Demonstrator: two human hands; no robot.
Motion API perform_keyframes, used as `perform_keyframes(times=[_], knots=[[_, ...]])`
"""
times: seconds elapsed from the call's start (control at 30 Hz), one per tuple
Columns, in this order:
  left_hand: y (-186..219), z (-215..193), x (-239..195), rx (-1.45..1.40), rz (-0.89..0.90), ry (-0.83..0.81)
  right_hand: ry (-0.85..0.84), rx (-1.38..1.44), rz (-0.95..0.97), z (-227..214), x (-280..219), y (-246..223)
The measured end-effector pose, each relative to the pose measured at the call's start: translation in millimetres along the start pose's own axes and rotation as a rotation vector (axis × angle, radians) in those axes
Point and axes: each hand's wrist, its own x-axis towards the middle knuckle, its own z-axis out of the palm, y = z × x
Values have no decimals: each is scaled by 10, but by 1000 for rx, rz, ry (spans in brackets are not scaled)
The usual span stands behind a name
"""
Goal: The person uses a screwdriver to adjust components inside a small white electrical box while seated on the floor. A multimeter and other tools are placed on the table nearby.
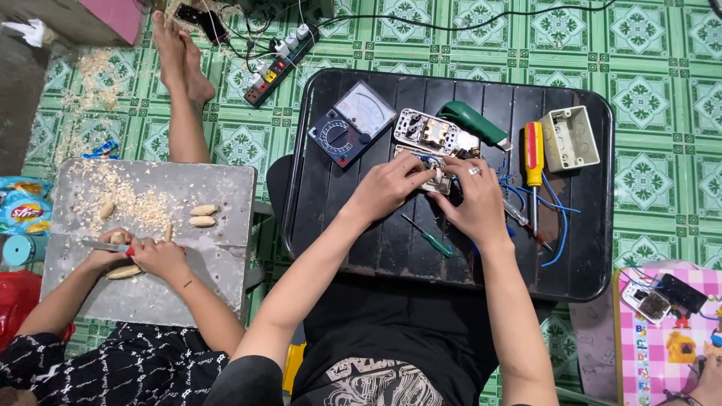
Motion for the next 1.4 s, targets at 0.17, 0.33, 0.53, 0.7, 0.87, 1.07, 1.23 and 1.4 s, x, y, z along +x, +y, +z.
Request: perform_keyframes(times=[0.17, 0.33, 0.53, 0.7, 0.87, 1.07, 1.23, 1.4], knots=[[-8, -64, 26, -1, 8, -12, 0, -2, -3, 18, 1, 17], [14, -88, 56, -7, 38, -4, 0, -22, -13, 39, -8, 37], [1, -8, 6, 44, 49, -5, -14, -7, -6, 46, -17, 33], [-17, -39, 9, 94, 92, -51, -9, -31, -39, 82, -34, 57], [22, -63, 75, 148, 131, -77, -16, -2, -30, 56, -30, 30], [23, -42, 74, 309, 174, -138, -33, 38, -46, 57, -3, -9], [17, 22, 66, 386, 228, -154, -13, 60, -71, 100, -21, 26], [-117, 288, -32, 387, 191, -130, 28, 49, -119, 143, -22, 61]])
